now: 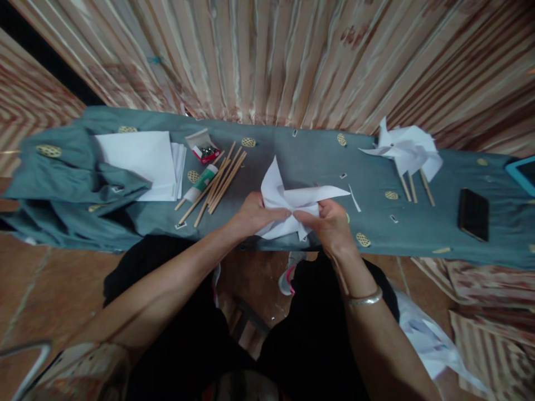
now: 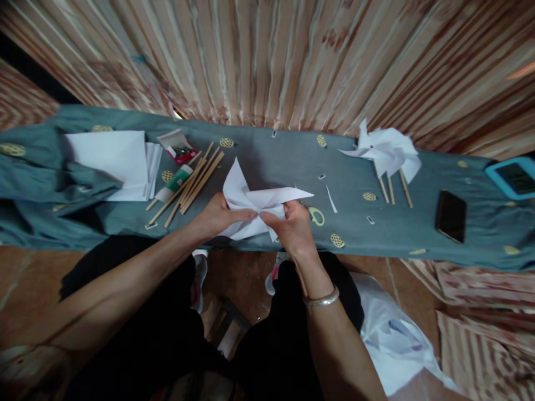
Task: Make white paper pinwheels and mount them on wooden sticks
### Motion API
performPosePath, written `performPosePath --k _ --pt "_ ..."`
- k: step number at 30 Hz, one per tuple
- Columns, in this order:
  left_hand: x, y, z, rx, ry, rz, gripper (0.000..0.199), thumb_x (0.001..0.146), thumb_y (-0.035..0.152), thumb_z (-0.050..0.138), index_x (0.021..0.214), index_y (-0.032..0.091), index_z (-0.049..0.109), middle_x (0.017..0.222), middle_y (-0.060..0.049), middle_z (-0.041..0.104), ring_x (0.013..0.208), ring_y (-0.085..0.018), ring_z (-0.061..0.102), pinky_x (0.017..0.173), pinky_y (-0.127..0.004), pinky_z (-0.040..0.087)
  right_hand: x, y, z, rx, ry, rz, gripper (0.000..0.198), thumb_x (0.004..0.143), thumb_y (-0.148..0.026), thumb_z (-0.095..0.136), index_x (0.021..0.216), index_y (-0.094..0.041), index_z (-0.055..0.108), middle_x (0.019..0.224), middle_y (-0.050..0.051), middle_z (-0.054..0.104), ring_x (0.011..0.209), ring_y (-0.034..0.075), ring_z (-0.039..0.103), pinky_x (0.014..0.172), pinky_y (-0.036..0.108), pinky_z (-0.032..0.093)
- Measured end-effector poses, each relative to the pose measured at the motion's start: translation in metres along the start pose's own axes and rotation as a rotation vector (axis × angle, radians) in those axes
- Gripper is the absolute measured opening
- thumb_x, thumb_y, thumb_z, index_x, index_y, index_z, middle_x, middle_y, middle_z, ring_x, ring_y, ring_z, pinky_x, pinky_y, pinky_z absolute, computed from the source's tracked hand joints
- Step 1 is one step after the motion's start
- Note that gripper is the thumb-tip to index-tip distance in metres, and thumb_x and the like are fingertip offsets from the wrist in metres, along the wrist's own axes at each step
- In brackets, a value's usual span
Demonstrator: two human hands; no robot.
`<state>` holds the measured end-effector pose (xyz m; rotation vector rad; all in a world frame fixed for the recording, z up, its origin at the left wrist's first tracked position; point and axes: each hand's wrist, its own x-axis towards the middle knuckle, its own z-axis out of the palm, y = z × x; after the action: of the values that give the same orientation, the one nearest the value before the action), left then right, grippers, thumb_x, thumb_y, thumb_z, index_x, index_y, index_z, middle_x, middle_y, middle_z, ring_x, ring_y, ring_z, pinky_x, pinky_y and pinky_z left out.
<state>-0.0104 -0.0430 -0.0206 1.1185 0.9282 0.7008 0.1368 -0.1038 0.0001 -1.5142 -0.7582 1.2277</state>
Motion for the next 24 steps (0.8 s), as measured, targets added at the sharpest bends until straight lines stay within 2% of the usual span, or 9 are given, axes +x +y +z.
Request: performPosePath --k 3,6,12,17,24 --pt "-0.001 0.002 -0.002 -0.003 -0.024 -0.02 0.018 0.053 0.021 0.079 0.065 0.011 0.07 0.059 0.001 0.066 0.056 -0.012 0.059 0.056 -0.022 0.047 -0.001 -0.002 0.001 0.013 0.003 0.001 0.038 0.051 -0.029 0.08 0.085 -0.019 0.067 0.089 0.005 0.078 0.079 0.026 0.073 0.075 0.041 0.059" --pt "0.0 0.002 -0.002 -0.004 -0.026 -0.004 0.02 0.052 0.023 0.081 0.066 0.011 0.071 0.062 0.0 0.069 0.058 -0.013 0.061 0.059 -0.023 0.05 0.0 -0.003 0.002 0.022 -0.012 0.0 0.04 0.051 -0.032 0.081 0.086 -0.02 0.068 0.088 0.006 0.078 0.082 0.027 0.073 0.078 0.042 0.059" --pt "0.002 -0.002 -0.001 -0.029 0.069 0.016 0.027 0.05 0.018 0.082 0.074 0.011 0.075 0.069 -0.002 0.074 0.065 -0.017 0.067 0.066 -0.026 0.054 0.001 -0.002 0.005 0.037 -0.015 -0.003 0.047 0.048 -0.035 0.083 0.089 -0.019 0.067 0.09 0.007 0.078 0.084 0.027 0.073 0.078 0.039 0.058" --pt "0.002 0.0 -0.002 -0.039 0.073 0.033 0.022 0.05 0.018 0.081 0.07 0.012 0.074 0.066 0.0 0.074 0.061 -0.015 0.065 0.064 -0.025 0.053 0.002 -0.002 0.008 0.04 -0.005 0.003 0.048 0.047 -0.036 0.085 0.088 -0.019 0.066 0.089 0.006 0.079 0.081 0.026 0.074 0.077 0.039 0.058" --pt "0.0 -0.002 -0.006 -0.087 0.109 0.024 0.026 0.05 0.019 0.082 0.074 0.012 0.075 0.07 -0.002 0.075 0.065 -0.018 0.067 0.065 -0.027 0.054 0.005 -0.003 0.017 -0.001 -0.017 -0.019 0.051 0.046 -0.041 0.087 0.088 -0.021 0.066 0.088 0.004 0.079 0.079 0.026 0.073 0.078 0.04 0.058"
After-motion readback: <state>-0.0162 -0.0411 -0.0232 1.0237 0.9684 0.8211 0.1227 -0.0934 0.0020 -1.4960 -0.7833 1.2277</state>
